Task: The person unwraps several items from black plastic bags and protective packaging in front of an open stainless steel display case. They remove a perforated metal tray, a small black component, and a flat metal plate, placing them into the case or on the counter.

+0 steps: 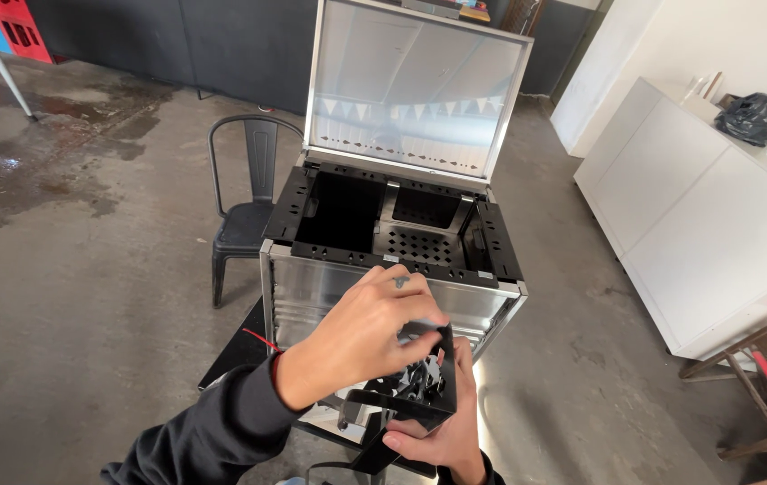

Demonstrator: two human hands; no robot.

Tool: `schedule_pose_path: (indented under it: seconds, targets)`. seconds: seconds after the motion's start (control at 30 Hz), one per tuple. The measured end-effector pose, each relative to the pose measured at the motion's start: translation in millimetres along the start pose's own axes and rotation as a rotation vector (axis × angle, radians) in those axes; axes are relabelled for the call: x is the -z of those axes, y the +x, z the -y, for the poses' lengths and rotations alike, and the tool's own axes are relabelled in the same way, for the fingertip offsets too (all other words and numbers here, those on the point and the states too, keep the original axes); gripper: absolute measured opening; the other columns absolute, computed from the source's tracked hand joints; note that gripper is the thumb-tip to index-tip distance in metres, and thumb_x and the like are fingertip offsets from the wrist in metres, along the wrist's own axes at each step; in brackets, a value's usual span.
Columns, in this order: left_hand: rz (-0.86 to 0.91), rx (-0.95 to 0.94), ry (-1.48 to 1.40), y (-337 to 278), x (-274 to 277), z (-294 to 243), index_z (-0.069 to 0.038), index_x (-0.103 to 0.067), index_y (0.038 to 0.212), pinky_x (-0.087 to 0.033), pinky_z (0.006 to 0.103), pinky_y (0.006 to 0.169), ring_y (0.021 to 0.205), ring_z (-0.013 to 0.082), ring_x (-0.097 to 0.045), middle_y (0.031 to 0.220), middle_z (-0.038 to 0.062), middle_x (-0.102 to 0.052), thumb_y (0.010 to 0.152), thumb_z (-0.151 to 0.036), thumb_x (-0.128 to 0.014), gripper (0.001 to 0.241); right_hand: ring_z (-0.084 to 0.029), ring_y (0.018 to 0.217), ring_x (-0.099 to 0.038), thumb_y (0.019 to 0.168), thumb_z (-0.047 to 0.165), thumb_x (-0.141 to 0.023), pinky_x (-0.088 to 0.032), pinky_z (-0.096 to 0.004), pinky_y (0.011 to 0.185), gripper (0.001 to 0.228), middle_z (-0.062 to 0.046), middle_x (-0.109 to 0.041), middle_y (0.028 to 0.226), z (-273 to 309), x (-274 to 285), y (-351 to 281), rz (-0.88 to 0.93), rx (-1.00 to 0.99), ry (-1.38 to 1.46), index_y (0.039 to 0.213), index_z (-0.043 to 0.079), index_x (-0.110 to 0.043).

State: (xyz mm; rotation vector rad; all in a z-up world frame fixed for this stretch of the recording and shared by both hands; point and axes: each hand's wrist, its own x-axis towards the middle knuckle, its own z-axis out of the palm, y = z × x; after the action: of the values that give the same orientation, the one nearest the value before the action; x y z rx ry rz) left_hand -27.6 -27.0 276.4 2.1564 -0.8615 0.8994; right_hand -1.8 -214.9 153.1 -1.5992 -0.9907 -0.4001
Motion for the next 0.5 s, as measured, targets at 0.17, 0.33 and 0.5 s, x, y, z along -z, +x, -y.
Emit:
schedule_pose_path:
  seconds: [0.17,0.33,0.5]
  targets:
    - [-0.015,-0.013,0.061,0.9,5.1,-1.0,-0.010,-0.071,0.087,-0.044,0.0395,0.082,0.091,0.0276,-0.061,0.091,0.003,-0.067,0.073,-0.015,-0.081,0.018,-0.026,0.113,-0.049,0.058,0.046,-0.089,-0.045,-0.037,0.101,0.079,-0.011,-0.050,0.120,11.1,-4.0,11.3,0.017,0.051,0.034,0.116,-0.002,-0.064]
    - [0.015,-0.008,0.100,0.3,11.3,2.0,-0.011,-0.065,0.078,-0.043,0.0399,0.079,0.085,0.0263,-0.059,0.082,0.002,-0.061,0.074,-0.013,-0.081,0.016,-0.025,0.109,-0.049,0.057,0.046,-0.090,-0.044,-0.036,0.097,0.081,-0.011,-0.048,0.115,10.2,-5.9,10.7,0.045,0.027,0.018,0.116,-0.003,-0.063]
    - [-0.036,0.038,0.081,-6.7,7.8,2.5,-0.010,-0.064,0.075,-0.043,0.0390,0.077,0.083,0.0261,-0.059,0.079,0.003,-0.059,0.069,-0.011,-0.079,0.016,-0.024,0.106,-0.049,0.052,0.047,-0.089,-0.045,-0.035,0.096,0.079,-0.009,-0.050,0.111,5.3,-12.9,9.7,0.070,-0.004,-0.032,0.111,-0.002,-0.068]
